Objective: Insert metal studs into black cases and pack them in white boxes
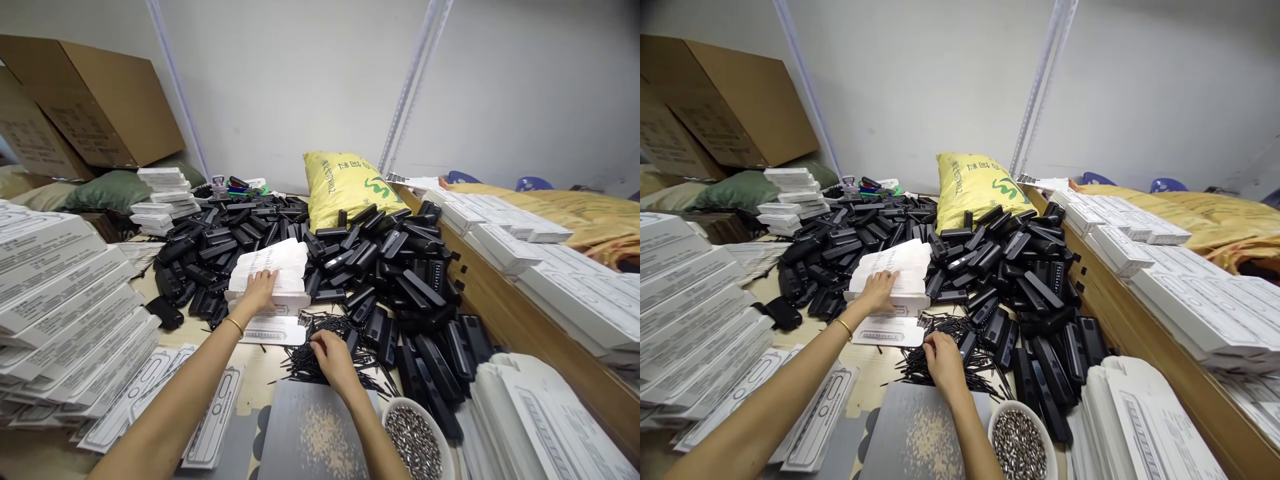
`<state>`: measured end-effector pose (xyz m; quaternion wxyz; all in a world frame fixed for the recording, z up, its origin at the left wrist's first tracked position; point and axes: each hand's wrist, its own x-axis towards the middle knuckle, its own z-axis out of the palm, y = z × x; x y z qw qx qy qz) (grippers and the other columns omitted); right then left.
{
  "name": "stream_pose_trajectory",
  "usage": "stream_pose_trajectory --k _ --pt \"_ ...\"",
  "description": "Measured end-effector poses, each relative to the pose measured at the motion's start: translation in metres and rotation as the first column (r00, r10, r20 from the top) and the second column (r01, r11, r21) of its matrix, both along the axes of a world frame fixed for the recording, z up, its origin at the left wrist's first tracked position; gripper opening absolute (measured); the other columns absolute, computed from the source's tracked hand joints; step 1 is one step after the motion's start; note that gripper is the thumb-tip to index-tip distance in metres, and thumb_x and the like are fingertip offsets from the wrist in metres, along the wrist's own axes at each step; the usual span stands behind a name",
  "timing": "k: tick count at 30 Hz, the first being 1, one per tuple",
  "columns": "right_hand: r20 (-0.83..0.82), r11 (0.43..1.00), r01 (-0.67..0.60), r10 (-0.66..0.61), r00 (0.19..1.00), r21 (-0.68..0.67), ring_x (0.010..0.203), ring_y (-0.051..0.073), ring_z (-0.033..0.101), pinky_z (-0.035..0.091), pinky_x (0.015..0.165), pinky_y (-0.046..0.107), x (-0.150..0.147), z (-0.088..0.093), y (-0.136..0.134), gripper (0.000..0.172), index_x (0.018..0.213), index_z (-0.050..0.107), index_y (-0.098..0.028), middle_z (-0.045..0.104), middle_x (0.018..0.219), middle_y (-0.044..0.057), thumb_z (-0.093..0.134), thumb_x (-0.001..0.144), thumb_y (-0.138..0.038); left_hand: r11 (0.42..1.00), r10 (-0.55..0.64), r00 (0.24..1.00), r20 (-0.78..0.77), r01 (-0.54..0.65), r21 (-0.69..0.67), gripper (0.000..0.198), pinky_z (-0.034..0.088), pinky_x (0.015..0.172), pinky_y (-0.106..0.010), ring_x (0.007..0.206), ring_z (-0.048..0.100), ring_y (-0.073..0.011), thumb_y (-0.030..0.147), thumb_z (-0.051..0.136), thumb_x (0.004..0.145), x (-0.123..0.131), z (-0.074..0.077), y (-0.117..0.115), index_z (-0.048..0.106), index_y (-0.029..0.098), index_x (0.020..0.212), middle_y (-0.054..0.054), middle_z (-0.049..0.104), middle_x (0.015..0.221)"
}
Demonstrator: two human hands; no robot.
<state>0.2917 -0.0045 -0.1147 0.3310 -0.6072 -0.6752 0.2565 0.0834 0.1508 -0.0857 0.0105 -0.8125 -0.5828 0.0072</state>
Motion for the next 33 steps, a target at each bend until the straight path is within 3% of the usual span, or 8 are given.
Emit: stream_pose_trajectory --k 4,10,16,18,21,25,29,33 --pt "0.184 0.998 -0.056 0.053 0.981 0.011 0.093 0.024 0.059 0.046 0.082 0.032 -0.023 -0.005 0.004 0.018 0.097 0.065 -0.018 0.068 0.095 0.007 0.052 0.085 -0.016 1.0 0.002 1.0 -0.004 -0.001 0.007 0.095 0.027 0.104 -0.049 0.117 0.043 -0.0352 0.03 0.085 0.049 -0.001 -0.004 -0.005 0.038 0.016 0.13 -0.018 0.049 0.124" --pt "0.532 0.969 -0.205 0.102 0.841 0.138 0.117 0.032 0.048 0.036 0.099 0.047 -0.071 -0.025 0.022 0.047 0.128 0.052 -0.017 0.054 0.129 0.017 0.058 0.081 -0.017 0.999 -0.049 0.998 0.049 0.049 -0.007 0.099 0.025 0.106 -0.049 0.122 0.04 -0.0364 0.034 0.089 0.039 -0.005 -0.005 0.002 0.043 0.018 0.125 -0.019 0.043 0.131" --pt "0.59 0.958 -0.202 0.046 0.806 0.202 0.105 0.03 0.053 0.041 0.089 0.046 -0.083 -0.037 0.045 0.043 0.125 0.053 -0.014 0.061 0.115 0.016 0.058 0.083 -0.023 1.0 0.013 0.99 0.144 -0.013 0.002 0.103 0.022 0.109 -0.05 0.137 0.023 -0.0366 0.062 0.069 0.062 -0.022 0.02 0.065 0.021 0.017 0.142 -0.021 0.025 0.148" --pt "0.598 0.952 -0.19 0.01 0.802 0.239 0.101 0.03 0.054 0.042 0.085 0.045 -0.086 -0.041 0.049 0.04 0.121 0.055 -0.013 0.062 0.109 0.016 0.059 0.083 -0.024 0.999 0.041 0.989 0.145 -0.037 -0.032 0.113 0.018 0.109 -0.055 0.138 0.021 -0.0404 0.061 0.073 0.057 -0.025 0.027 0.088 0.018 0.015 0.144 -0.024 0.025 0.148" --pt "0.616 0.926 -0.221 -0.015 0.787 0.305 0.091 0.026 0.057 0.043 0.078 0.041 -0.093 -0.05 0.052 0.024 0.107 0.061 -0.014 0.065 0.097 0.013 0.056 0.084 -0.018 0.995 0.045 0.99 0.134 -0.032 -0.098 0.111 0.024 0.105 -0.058 0.131 0.033 -0.0439 0.058 0.078 0.048 -0.028 0.031 0.109 0.031 0.014 0.139 -0.025 0.038 0.141" --pt "0.624 0.907 -0.252 -0.015 0.781 0.337 0.079 0.023 0.056 0.043 0.076 0.04 -0.1 -0.058 0.052 0.01 0.087 0.064 -0.016 0.065 0.083 0.009 0.055 0.083 -0.012 0.988 0.025 0.988 0.15 -0.002 -0.152 0.084 0.039 0.097 -0.045 0.12 0.047 -0.0395 0.057 0.076 0.05 -0.031 0.031 0.113 0.052 0.013 0.117 -0.021 0.053 0.125" --pt "0.61 0.893 -0.236 -0.053 0.79 0.383 0.077 0.023 0.055 0.042 0.074 0.04 -0.1 -0.057 0.055 0.01 0.083 0.062 -0.015 0.064 0.081 0.009 0.054 0.084 -0.011 0.979 0.013 0.98 0.199 0.028 -0.2 0.07 0.047 0.085 -0.034 0.106 0.059 -0.0302 0.054 0.072 0.059 -0.034 0.034 0.105 0.049 0.018 0.115 -0.014 0.062 0.117" --pt "0.589 0.876 -0.205 -0.106 0.801 0.436 0.077 0.023 0.053 0.041 0.072 0.039 -0.096 -0.049 0.065 0.012 0.083 0.062 -0.016 0.063 0.079 0.009 0.052 0.085 -0.01 0.973 0.013 0.971 0.239 0.042 -0.225 0.066 0.048 0.082 -0.033 0.103 0.061 -0.0289 0.049 0.069 0.065 -0.034 0.038 0.097 0.046 0.019 0.119 -0.013 0.063 0.118"
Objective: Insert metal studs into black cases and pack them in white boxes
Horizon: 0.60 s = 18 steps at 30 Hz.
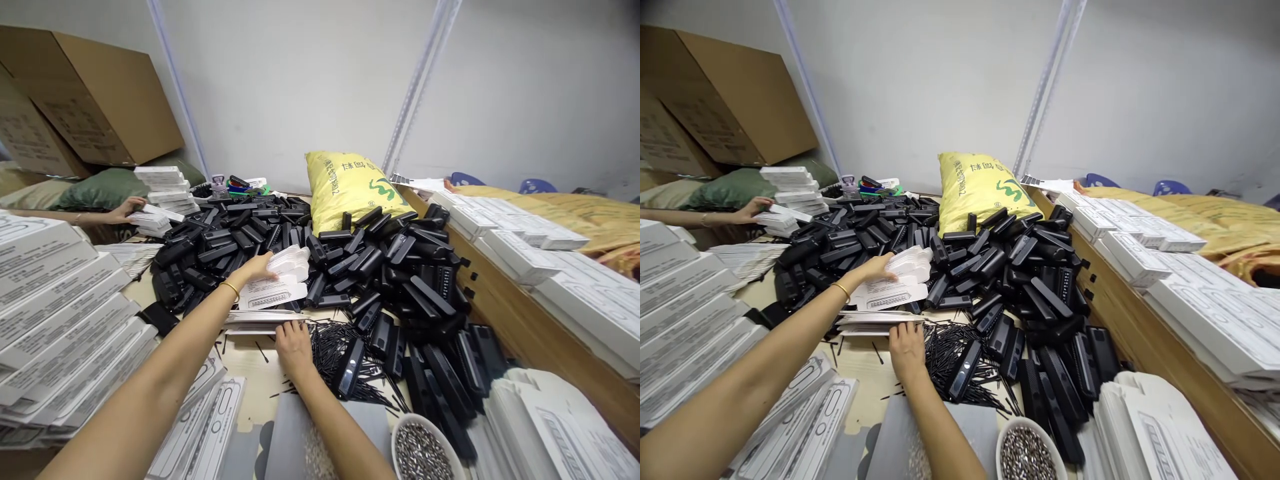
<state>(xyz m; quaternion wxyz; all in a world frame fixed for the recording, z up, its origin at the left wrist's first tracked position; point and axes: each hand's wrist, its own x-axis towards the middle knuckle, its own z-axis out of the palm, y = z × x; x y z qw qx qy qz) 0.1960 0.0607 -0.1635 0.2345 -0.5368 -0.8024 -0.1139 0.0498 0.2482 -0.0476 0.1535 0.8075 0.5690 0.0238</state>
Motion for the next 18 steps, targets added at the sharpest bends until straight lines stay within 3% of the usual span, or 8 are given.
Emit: stream_pose_trajectory --k 5,8,11,13,18 --pt "-0.029 0.998 0.033 -0.032 0.999 0.05 0.077 0.023 0.052 0.041 0.069 0.037 0.005 0.012 0.014 0.015 0.081 0.061 -0.015 0.062 0.079 0.009 0.05 0.086 -0.007 0.999 -0.033 0.999 0.03 0.033 -0.014 0.064 0.045 0.089 -0.034 0.11 0.059 -0.0289 0.045 0.066 0.069 -0.002 0.001 -0.004 0.043 0.019 0.122 -0.013 0.061 0.122" --pt "-0.039 0.996 0.011 -0.007 0.999 0.094 0.095 0.024 0.052 0.041 0.081 0.039 0.008 0.016 0.015 0.012 0.083 0.062 -0.016 0.062 0.104 0.012 0.053 0.087 -0.009 0.998 -0.061 0.997 0.037 0.062 -0.032 0.061 0.046 0.089 -0.034 0.109 0.059 -0.0286 0.046 0.062 0.071 -0.004 0.002 -0.005 0.043 0.018 0.123 -0.013 0.062 0.122" --pt "-0.061 0.993 -0.024 0.031 0.998 0.112 0.117 0.027 0.043 0.036 0.095 0.043 0.01 0.019 0.016 0.009 0.084 0.061 -0.017 0.05 0.13 0.014 0.054 0.087 -0.012 0.993 -0.102 0.994 0.045 0.105 -0.053 0.055 0.046 0.088 -0.032 0.106 0.06 -0.0261 0.047 0.053 0.077 -0.007 0.003 -0.005 0.045 0.017 0.122 -0.011 0.063 0.12" --pt "-0.068 0.997 -0.045 0.05 0.996 0.069 0.116 0.025 0.044 0.035 0.096 0.041 0.01 0.022 0.019 0.01 0.086 0.061 -0.017 0.053 0.127 0.013 0.053 0.087 -0.01 0.991 -0.12 0.992 0.044 0.122 -0.057 0.054 0.046 0.088 -0.032 0.106 0.06 -0.0254 0.047 0.05 0.079 -0.008 0.004 -0.005 0.044 0.016 0.123 -0.011 0.064 0.118" --pt "-0.105 1.0 -0.012 0.009 0.994 -0.027 0.089 0.022 0.05 0.04 0.083 0.037 0.012 0.028 0.025 0.02 0.101 0.058 -0.017 0.061 0.097 0.009 0.046 0.088 -0.006 0.989 -0.145 0.989 0.007 0.145 -0.033 0.055 0.046 0.087 -0.035 0.105 0.061 -0.0282 0.044 0.054 0.077 -0.006 0.009 -0.012 0.044 0.017 0.124 -0.012 0.064 0.117"
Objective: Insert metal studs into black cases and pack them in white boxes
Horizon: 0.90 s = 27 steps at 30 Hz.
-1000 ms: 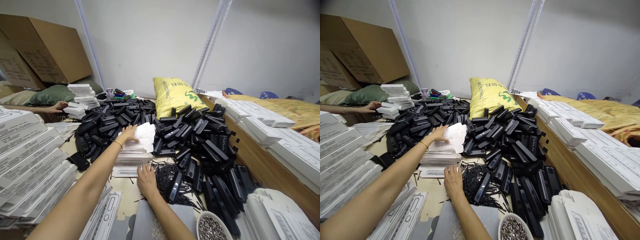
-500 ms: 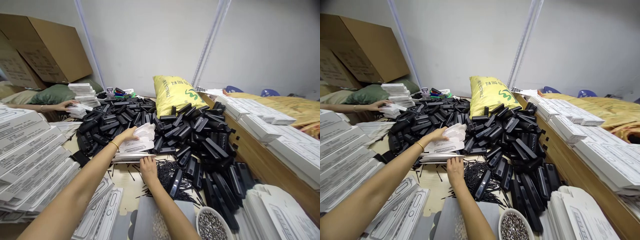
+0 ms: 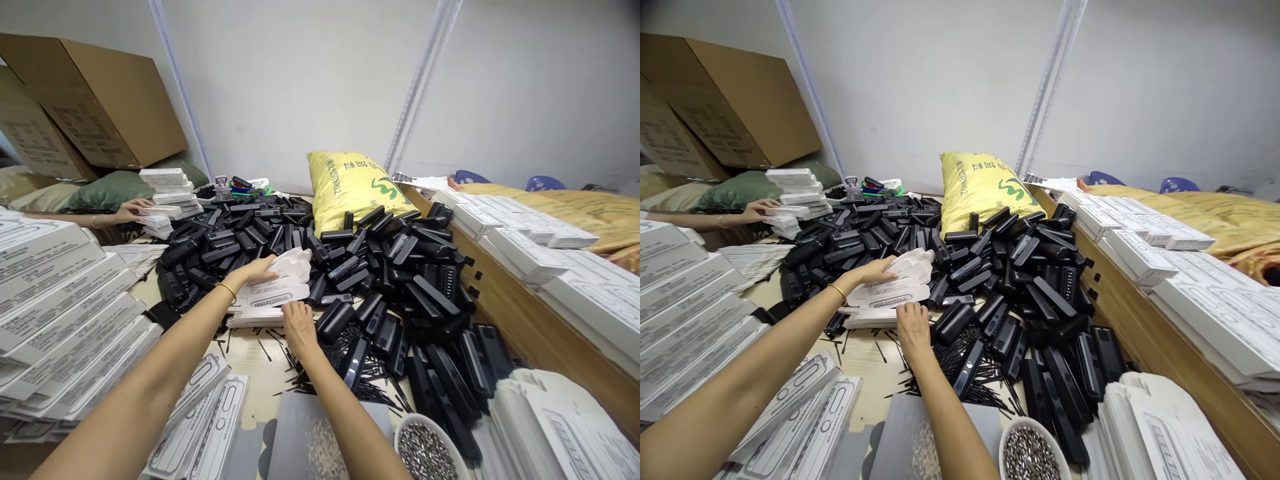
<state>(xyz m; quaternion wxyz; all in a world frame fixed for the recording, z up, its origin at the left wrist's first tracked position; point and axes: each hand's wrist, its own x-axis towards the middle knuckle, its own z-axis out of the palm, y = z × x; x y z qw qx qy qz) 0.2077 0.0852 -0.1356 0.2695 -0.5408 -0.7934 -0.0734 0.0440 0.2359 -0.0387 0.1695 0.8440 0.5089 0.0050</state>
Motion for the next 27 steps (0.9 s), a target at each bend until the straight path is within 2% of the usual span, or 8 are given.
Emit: stream_pose_trajectory --k 4,8,12,15,18,21,24,27 --pt "-0.052 0.997 0.041 -0.045 0.998 -0.061 0.09 0.023 0.048 0.04 0.079 0.036 0.003 0.003 -0.001 0.025 0.109 0.055 -0.017 0.059 0.097 0.009 0.047 0.087 -0.009 0.998 -0.058 0.998 -0.013 0.059 0.039 0.049 0.044 0.09 -0.034 0.108 0.06 -0.0282 0.038 0.056 0.077 0.007 0.004 -0.019 0.046 0.019 0.121 -0.012 0.061 0.121" --pt "-0.085 0.994 0.025 -0.034 0.996 -0.104 0.093 0.023 0.047 0.038 0.08 0.035 0.006 0.005 -0.002 0.026 0.108 0.055 -0.018 0.058 0.098 0.009 0.052 0.083 -0.01 0.993 -0.092 0.995 -0.027 0.093 0.067 0.049 0.041 0.095 -0.035 0.114 0.056 -0.0299 0.035 0.055 0.079 0.013 0.005 -0.04 0.046 0.017 0.124 -0.015 0.057 0.127" --pt "-0.129 0.992 0.0 -0.016 0.992 -0.127 0.094 0.023 0.047 0.036 0.081 0.034 0.01 0.006 0.005 0.019 0.1 0.055 -0.019 0.058 0.098 0.007 0.054 0.083 -0.01 0.991 -0.119 0.992 -0.029 0.121 0.056 0.05 0.042 0.093 -0.034 0.111 0.058 -0.0287 0.039 0.051 0.082 0.01 0.01 -0.047 0.046 0.016 0.126 -0.015 0.058 0.124" --pt "-0.179 0.991 -0.005 -0.019 0.984 -0.132 0.097 0.022 0.048 0.035 0.082 0.034 0.017 0.007 0.014 0.018 0.098 0.055 -0.018 0.059 0.099 0.007 0.055 0.082 -0.01 0.988 -0.148 0.988 -0.034 0.149 0.026 0.056 0.043 0.092 -0.031 0.109 0.058 -0.0263 0.05 0.052 0.081 0.008 0.012 -0.047 0.046 0.02 0.127 -0.011 0.059 0.123" --pt "-0.213 0.991 -0.045 0.017 0.977 -0.125 0.096 0.021 0.049 0.035 0.082 0.032 0.024 0.011 0.021 0.018 0.095 0.054 -0.019 0.06 0.098 0.005 0.055 0.081 -0.009 0.991 -0.123 0.99 -0.074 0.127 0.039 0.084 0.044 0.09 -0.035 0.11 0.057 -0.032 0.054 0.071 0.061 0.012 0.004 -0.054 0.043 0.019 0.131 -0.014 0.056 0.125" --pt "-0.238 0.991 -0.088 0.061 0.969 -0.103 0.095 0.019 0.05 0.035 0.083 0.031 0.026 0.015 0.024 0.018 0.092 0.054 -0.019 0.06 0.095 0.003 0.055 0.079 -0.008 0.993 -0.042 0.993 -0.114 0.054 0.105 0.107 0.045 0.088 -0.042 0.114 0.051 -0.041 0.04 0.082 0.046 0.022 -0.011 -0.067 0.033 0.014 0.137 -0.022 0.046 0.132" --pt "-0.276 0.993 -0.095 0.072 0.958 -0.073 0.092 0.018 0.051 0.035 0.086 0.031 0.022 0.018 0.025 0.018 0.09 0.054 -0.019 0.06 0.09 0.002 0.055 0.078 -0.006 0.989 0.008 0.993 -0.117 0.01 0.151 0.102 0.044 0.088 -0.043 0.115 0.051 -0.0402 0.03 0.077 0.05 0.025 -0.022 -0.078 0.03 0.016 0.139 -0.021 0.045 0.132" --pt "-0.324 0.997 -0.071 0.055 0.944 -0.038 0.094 0.019 0.051 0.036 0.09 0.033 0.019 0.022 0.023 0.016 0.09 0.054 -0.019 0.059 0.092 0.005 0.054 0.079 -0.007 0.987 0.017 0.996 -0.089 -0.002 0.161 0.085 0.045 0.086 -0.04 0.109 0.056 -0.0353 0.031 0.07 0.057 0.02 -0.023 -0.082 0.036 0.019 0.134 -0.016 0.053 0.124"
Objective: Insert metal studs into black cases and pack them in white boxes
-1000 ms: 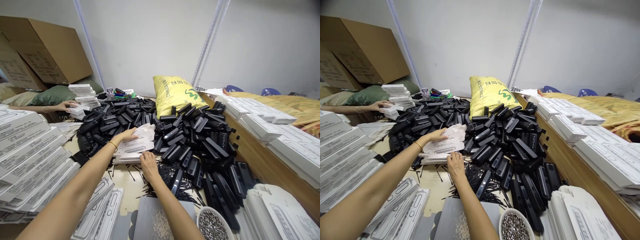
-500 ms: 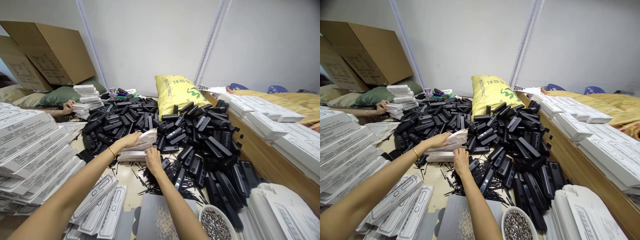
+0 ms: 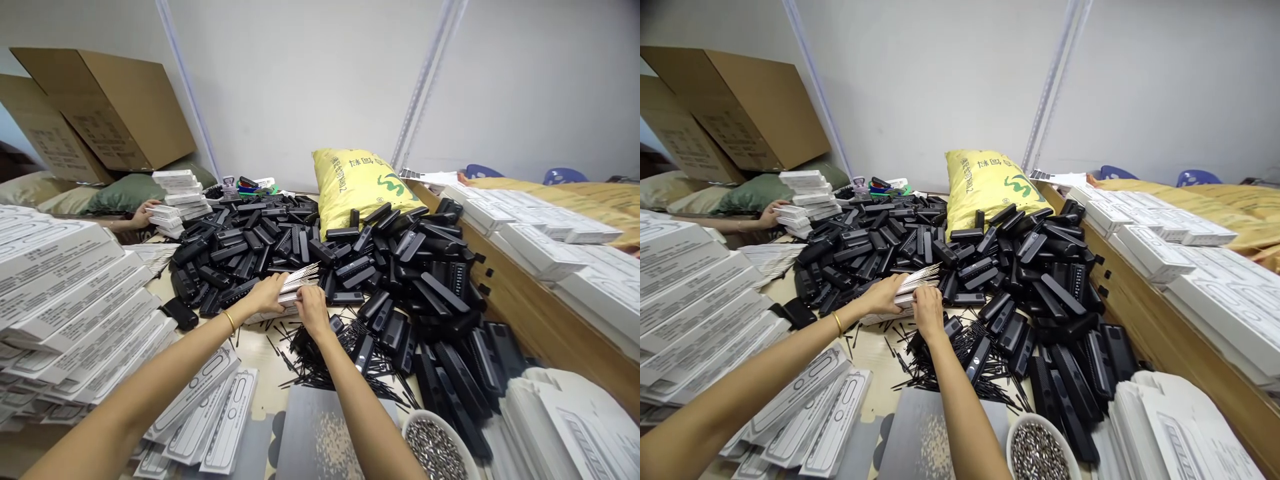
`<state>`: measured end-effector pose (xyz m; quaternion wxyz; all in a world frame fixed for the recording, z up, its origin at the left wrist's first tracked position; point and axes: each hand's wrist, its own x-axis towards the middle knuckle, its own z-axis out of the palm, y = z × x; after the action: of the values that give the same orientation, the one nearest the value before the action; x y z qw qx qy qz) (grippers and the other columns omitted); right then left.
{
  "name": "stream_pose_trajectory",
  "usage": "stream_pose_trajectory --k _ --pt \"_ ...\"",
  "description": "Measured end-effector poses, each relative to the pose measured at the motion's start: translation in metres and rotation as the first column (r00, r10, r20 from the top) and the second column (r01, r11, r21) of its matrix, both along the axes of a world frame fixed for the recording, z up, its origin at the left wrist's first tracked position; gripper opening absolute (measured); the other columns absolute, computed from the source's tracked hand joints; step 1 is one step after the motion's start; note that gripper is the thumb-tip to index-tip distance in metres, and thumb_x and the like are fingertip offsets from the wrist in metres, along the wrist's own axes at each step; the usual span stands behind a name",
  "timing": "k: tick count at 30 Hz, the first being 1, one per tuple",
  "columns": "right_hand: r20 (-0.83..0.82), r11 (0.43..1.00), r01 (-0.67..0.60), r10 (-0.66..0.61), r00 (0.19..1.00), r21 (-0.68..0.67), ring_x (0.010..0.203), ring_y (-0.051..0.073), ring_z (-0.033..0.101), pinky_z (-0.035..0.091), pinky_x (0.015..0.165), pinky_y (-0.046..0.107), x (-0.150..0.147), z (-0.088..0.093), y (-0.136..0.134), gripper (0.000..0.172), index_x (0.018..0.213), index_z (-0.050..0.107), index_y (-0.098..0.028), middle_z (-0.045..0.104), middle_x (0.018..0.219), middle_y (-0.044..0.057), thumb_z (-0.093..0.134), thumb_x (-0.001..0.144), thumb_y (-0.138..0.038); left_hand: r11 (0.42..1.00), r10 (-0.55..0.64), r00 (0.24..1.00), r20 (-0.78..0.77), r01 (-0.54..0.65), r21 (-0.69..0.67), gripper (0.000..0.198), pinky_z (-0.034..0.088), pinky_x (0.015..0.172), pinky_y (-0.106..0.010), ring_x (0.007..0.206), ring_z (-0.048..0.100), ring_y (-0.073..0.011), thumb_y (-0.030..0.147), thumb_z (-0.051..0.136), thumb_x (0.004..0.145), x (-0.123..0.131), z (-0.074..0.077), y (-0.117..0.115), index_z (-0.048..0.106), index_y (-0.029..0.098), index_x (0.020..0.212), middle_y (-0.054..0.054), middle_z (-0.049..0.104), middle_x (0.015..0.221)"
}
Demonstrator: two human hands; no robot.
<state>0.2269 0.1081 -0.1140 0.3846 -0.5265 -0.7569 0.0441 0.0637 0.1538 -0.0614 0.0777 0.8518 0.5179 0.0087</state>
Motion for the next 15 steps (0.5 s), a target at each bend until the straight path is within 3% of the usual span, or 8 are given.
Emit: stream_pose_trajectory --k 3,6,11,15 --pt "-0.175 0.995 0.095 -0.089 0.98 0.022 0.107 0.023 0.046 0.036 0.093 0.038 0.006 0.004 -0.005 0.016 0.097 0.054 -0.017 0.055 0.108 0.011 0.052 0.081 -0.011 1.0 -0.001 0.999 0.047 0.002 -0.012 0.075 0.047 0.082 -0.035 0.105 0.059 -0.0317 0.035 0.066 0.063 -0.012 0.004 0.004 0.04 0.022 0.131 -0.011 0.06 0.117" --pt "-0.411 0.99 0.141 -0.137 0.901 -0.019 0.105 0.024 0.046 0.037 0.093 0.039 0.02 0.006 -0.014 0.014 0.094 0.054 -0.018 0.055 0.105 0.011 0.048 0.082 -0.014 0.999 0.003 0.995 0.101 0.001 -0.041 0.074 0.047 0.08 -0.032 0.102 0.062 -0.0297 0.038 0.065 0.063 -0.024 0.008 0.013 0.041 0.023 0.132 -0.007 0.065 0.113" --pt "-0.494 0.99 0.093 -0.133 0.859 -0.104 0.091 0.022 0.051 0.041 0.087 0.038 0.036 0.001 -0.035 0.011 0.084 0.056 -0.02 0.059 0.087 0.006 0.046 0.082 -0.016 0.998 0.03 0.981 0.191 -0.019 -0.061 0.07 0.048 0.082 -0.027 0.101 0.063 -0.0248 0.044 0.064 0.064 -0.041 0.022 0.027 0.045 0.022 0.129 -0.002 0.065 0.116" --pt "-0.59 0.982 0.012 -0.122 0.798 -0.187 0.08 0.019 0.058 0.047 0.078 0.034 0.023 -0.004 -0.045 0.01 0.088 0.058 -0.019 0.063 0.084 0.005 0.051 0.083 -0.024 0.99 0.129 0.968 0.217 -0.139 0.034 0.07 0.047 0.084 -0.03 0.104 0.06 -0.0264 0.045 0.062 0.068 -0.036 0.038 0.022 0.041 0.02 0.13 -0.005 0.063 0.118"
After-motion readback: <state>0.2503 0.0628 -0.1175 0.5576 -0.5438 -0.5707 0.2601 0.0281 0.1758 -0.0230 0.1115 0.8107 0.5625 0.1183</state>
